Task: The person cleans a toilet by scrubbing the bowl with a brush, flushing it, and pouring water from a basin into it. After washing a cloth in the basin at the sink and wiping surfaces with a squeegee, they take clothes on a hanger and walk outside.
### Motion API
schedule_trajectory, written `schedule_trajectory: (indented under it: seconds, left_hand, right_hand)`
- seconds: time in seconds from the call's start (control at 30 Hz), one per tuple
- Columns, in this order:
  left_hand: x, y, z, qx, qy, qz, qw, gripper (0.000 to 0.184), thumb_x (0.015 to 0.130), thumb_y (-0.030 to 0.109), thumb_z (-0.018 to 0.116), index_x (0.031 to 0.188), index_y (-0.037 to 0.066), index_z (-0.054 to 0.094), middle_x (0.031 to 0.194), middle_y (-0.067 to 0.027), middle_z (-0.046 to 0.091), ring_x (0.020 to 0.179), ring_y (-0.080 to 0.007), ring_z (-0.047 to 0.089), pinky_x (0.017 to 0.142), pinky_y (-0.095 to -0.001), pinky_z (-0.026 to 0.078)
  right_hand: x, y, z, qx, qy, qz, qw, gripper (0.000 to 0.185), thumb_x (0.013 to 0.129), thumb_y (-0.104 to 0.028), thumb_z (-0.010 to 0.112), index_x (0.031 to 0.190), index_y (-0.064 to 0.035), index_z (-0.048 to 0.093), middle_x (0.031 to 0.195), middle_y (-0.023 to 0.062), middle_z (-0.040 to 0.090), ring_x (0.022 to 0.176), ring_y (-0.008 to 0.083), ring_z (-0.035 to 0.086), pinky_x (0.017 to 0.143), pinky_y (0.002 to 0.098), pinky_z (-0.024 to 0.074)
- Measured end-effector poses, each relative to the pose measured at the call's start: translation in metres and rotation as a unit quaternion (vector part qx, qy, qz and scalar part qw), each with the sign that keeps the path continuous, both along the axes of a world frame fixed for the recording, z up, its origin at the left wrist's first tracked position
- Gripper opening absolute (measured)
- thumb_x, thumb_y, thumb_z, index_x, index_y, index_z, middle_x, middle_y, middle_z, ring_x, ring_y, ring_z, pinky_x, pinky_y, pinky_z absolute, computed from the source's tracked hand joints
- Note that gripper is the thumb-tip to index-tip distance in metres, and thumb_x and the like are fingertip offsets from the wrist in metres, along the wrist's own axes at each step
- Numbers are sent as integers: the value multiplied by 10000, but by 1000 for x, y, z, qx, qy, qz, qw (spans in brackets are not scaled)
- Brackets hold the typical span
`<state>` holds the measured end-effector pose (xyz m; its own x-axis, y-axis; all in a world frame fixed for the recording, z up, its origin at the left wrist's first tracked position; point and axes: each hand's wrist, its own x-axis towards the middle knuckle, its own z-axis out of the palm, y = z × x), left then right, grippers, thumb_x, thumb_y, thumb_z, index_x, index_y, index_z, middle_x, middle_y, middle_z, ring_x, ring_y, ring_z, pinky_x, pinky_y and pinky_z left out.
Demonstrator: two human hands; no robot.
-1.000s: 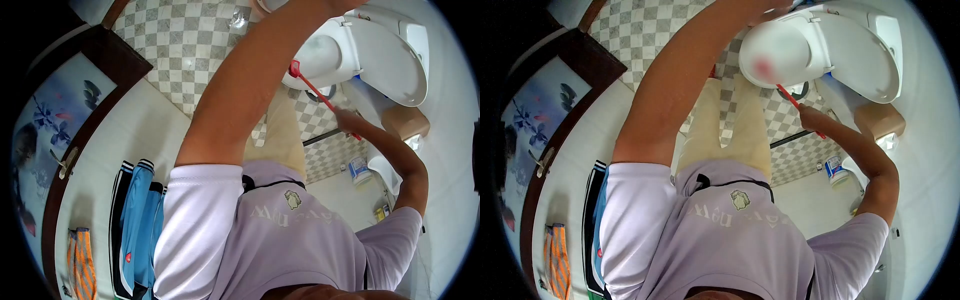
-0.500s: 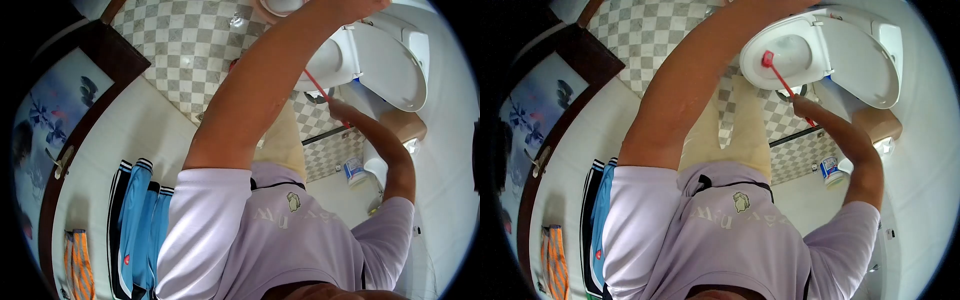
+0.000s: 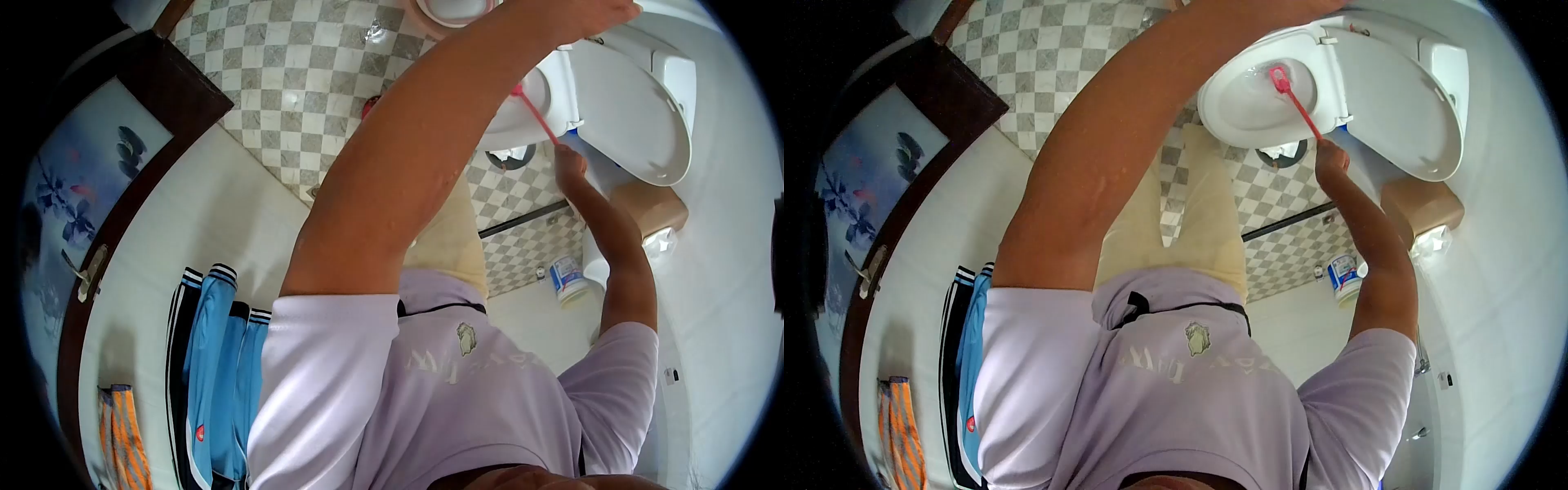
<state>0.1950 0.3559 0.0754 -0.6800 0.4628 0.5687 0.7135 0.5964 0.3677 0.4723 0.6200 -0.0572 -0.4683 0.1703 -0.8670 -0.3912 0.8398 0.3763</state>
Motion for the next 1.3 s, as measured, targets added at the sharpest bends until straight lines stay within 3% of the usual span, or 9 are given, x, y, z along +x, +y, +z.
schedule_trajectory:
  seconds: [0.2, 0.33, 0.5, 0.63, 0.73, 0.83, 0.9, 1.13, 1.3]
  left_hand:
    - [12, -5, 5, 108, 177, 91, 974, 40, 639, 118, 575, 636, 114, 614, 636, -75, 591, 659, -230, 602, 595, -374, 454]
    - [-3, 5, -2, 4, -35, 13, 999, 80, 672, 119, 538, 664, 86, 610, 650, -99, 583, 652, -260, 591, 574, -400, 450]
    - [4, 1, -9, 61, 7, 44, 997, 92, 690, 120, 528, 684, 69, 604, 644, -117, 572, 634, -282, 577, 568, -414, 449]
    - [2, 6, -13, 29, -44, -6, 999, 121, 725, 130, 512, 787, 77, 602, 731, -98, 578, 717, -259, 565, 652, -403, 440]
    - [12, 0, -12, -23, 118, 68, 990, 182, 755, 150, 496, 908, 100, 581, 855, -62, 562, 839, -221, 528, 778, -395, 388]
    - [16, -2, -6, -82, 64, 59, 993, 237, 767, 168, 486, 988, 116, 553, 936, -38, 532, 914, -202, 485, 853, -392, 324]
    - [14, -1, -9, -62, 83, 65, 993, 232, 762, 171, 491, 977, 115, 559, 921, -40, 535, 899, -207, 491, 845, -392, 332]
    - [15, -2, -10, -70, 93, 73, 991, 272, 727, 181, 539, 990, 113, 552, 928, -42, 529, 905, -202, 484, 860, -388, 320]
    - [3, -7, 18, -81, -160, -28, 983, 206, 660, 154, 608, 850, 75, 608, 792, -88, 587, 781, -248, 567, 730, -388, 423]
  right_hand:
    - [1, -1, 64, 10, -37, 28, 999, 196, 844, -157, 488, 1001, -78, 576, 892, 133, 636, 837, 256, 636, 638, 352, 527]
    - [-43, -22, 39, 6, 59, -333, 941, 281, 886, -256, 410, 1075, -85, 528, 1001, 152, 615, 956, 303, 589, 814, 380, 469]
    - [-3, -12, -27, -118, -39, -66, 990, 318, 899, -294, 378, 1069, -63, 515, 1017, 144, 611, 954, 297, 593, 799, 396, 470]
    - [11, -7, 28, -98, -44, -136, 985, 317, 835, -267, 518, 1047, -31, 507, 815, 133, 633, 736, 277, 626, 637, 396, 483]
    - [7, 29, 64, -213, -7, -550, 808, 209, 798, -196, 537, 889, -9, 549, 619, 79, 568, 486, 220, 534, 462, 363, 431]
    - [24, 49, 68, -129, 71, -550, 822, 127, 762, -142, 537, 735, -18, 545, 517, 20, 464, 366, 137, 376, 348, 298, 316]
    - [31, 39, 91, -58, 25, -719, 692, 149, 772, -150, 538, 670, -46, 510, 489, 14, 437, 343, 108, 346, 319, 268, 266]
    - [22, -38, 43, -162, 93, -781, 596, 283, 834, -248, 506, 617, -71, 467, 459, -18, 378, 322, 78, 287, 309, 245, 208]
    - [19, -44, 67, -241, 95, -798, 545, 221, 803, -138, 553, 615, -65, 465, 470, -1, 412, 342, 84, 329, 309, 232, 233]
